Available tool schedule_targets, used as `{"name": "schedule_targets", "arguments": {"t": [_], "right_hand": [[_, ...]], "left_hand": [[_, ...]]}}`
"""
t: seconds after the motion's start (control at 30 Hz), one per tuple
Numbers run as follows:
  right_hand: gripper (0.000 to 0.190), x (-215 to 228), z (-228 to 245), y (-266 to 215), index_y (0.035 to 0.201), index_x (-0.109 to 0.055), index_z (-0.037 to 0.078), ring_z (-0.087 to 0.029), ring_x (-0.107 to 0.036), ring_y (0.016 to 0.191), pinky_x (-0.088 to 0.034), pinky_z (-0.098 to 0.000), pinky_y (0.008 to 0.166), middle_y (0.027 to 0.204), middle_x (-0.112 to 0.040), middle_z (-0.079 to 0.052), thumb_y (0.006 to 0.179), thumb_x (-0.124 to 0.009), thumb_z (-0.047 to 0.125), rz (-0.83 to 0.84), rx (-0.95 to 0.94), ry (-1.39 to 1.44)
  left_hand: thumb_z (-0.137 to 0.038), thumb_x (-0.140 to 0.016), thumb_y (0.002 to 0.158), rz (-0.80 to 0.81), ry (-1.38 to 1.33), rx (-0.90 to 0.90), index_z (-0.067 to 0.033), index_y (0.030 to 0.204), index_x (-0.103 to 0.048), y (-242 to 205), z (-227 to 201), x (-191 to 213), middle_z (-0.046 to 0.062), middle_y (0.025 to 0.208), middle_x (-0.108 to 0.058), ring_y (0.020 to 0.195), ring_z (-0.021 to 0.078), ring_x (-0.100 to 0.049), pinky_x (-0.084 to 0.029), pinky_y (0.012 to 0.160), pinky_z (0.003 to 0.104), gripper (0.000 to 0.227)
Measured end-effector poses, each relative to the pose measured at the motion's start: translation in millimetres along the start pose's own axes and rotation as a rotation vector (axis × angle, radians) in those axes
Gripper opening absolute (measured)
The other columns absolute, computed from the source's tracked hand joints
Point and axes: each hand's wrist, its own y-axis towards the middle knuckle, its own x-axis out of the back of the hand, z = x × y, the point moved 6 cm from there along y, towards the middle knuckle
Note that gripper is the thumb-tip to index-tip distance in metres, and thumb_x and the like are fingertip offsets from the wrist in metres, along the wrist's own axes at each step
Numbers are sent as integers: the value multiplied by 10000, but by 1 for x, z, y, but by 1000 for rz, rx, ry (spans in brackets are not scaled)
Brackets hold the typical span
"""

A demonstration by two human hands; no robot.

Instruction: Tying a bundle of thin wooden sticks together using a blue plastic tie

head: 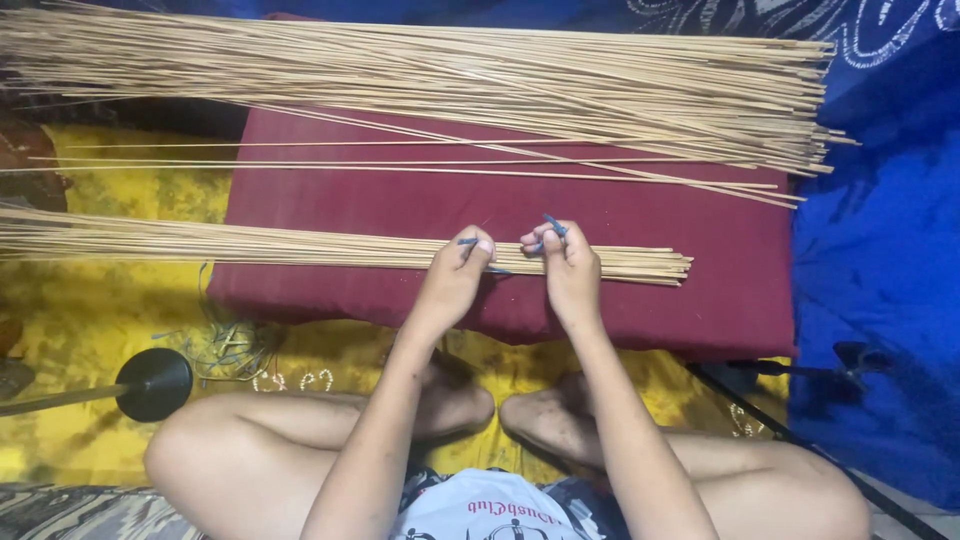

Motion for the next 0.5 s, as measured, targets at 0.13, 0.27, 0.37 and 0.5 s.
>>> {"name": "schedule_targets", "arguments": {"t": [0.13, 0.27, 0.37, 0.5], "right_hand": [[233, -4, -15, 3, 1107, -676, 63, -165, -673, 863, -522, -369, 910, 817, -707, -79, 1108, -448, 114, 32, -56, -4], [304, -7, -21, 9, 1152, -720, 109, -144, -584, 855, -500, -323, 868, 775, -591, -27, 1102, -421, 137, 74, -108, -23], [288, -8, -10, 11, 1137, -759, 154, -138, -594, 849, -489, -309, 839, 781, -651, -34, 1077, -479, 178, 74, -134, -72], [262, -6, -12, 13, 1200, -779, 200, -147, -647, 865, -515, -330, 869, 807, -745, -63, 1054, -564, 169, 48, -105, -156]], "left_hand": [[-151, -490, 1052, 34, -7, 2, -158, 899, -665, -6, -35, -3, -9, 594, -505, 686, 159, -519, -492, 751, 336, 232], [-173, -475, 1073, 60, 26, -84, -126, 920, -698, -13, -73, 2, 69, 622, -586, 688, 209, -574, -519, 737, 377, 274], [-176, -462, 1080, 86, 170, -167, -108, 926, -687, -14, -86, 4, 111, 675, -629, 738, 307, -642, -539, 746, 435, 281], [-115, -520, 1035, 128, 462, -373, -78, 1009, -687, -25, -102, 0, 161, 882, -706, 945, 386, -696, -542, 850, 488, 174]]}}
